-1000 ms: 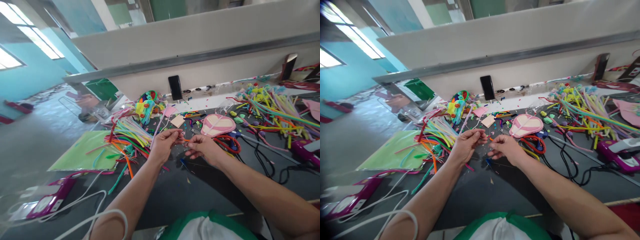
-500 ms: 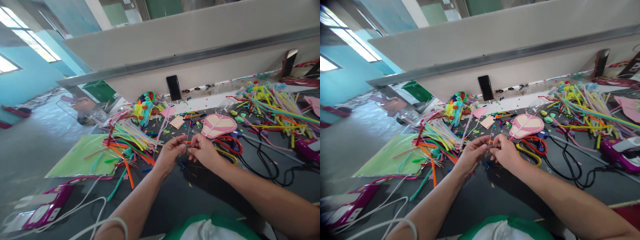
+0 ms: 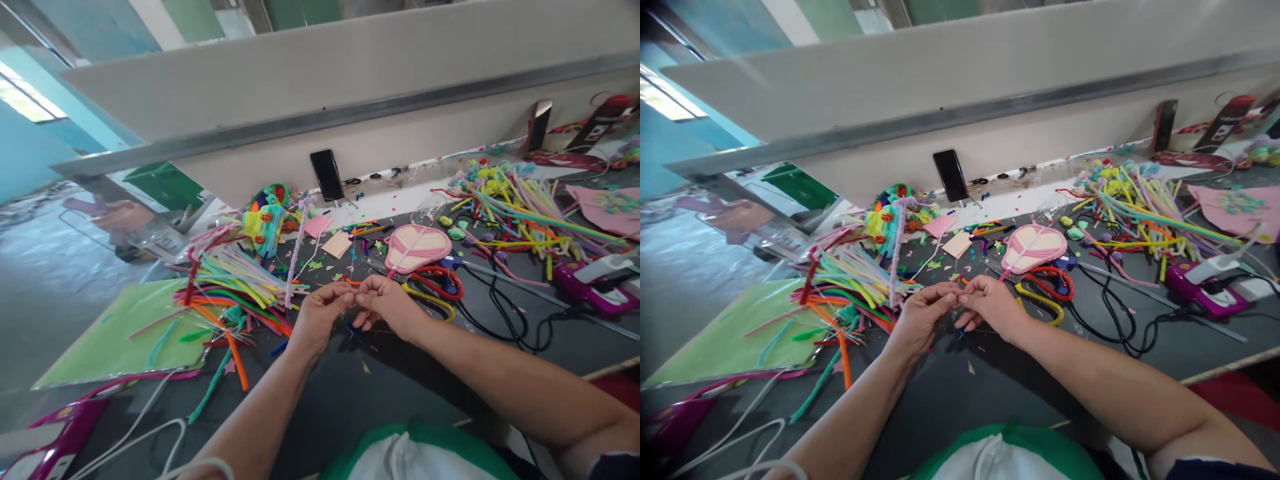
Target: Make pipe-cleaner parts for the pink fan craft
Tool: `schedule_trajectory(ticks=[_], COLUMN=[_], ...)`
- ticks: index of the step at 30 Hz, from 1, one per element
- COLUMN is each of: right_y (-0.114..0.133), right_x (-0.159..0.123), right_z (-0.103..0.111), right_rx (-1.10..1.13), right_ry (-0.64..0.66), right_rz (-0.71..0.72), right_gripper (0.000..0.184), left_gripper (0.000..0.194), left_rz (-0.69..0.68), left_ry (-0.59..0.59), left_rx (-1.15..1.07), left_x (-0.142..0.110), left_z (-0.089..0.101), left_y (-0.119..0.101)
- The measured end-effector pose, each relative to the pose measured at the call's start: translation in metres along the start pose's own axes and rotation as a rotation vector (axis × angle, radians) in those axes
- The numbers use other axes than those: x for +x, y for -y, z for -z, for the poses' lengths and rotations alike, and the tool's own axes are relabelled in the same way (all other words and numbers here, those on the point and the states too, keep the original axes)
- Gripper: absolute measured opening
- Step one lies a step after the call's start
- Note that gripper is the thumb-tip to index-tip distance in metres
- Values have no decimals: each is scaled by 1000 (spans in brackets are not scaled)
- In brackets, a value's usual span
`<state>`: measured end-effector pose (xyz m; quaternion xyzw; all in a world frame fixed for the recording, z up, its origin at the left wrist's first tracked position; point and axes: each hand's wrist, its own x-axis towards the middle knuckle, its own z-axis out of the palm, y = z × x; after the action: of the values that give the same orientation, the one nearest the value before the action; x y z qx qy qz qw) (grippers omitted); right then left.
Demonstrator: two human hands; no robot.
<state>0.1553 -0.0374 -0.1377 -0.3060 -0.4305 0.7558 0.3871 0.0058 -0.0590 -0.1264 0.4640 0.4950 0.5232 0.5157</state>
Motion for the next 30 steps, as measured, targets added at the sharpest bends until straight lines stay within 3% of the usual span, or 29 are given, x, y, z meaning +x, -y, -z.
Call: schedule_trajectory(ticks=[7,16,30], right_y=[1,6,9], right_x=[-2,-5,-10], right_z=[3,1,-1], right_rx=[-185,-250,-322], right_ry=[-66,-81,-130], right_rz=[58,108,151], right_gripper=[30,27,26], left_gripper=[13,19,19], left_rz=[-56,132,110], left_ry=[68,200,197], left_rx=[-1,-183,-328], left_x=[2,1,-3], left_z=[3,7,0], left_y=[0,-2,-3])
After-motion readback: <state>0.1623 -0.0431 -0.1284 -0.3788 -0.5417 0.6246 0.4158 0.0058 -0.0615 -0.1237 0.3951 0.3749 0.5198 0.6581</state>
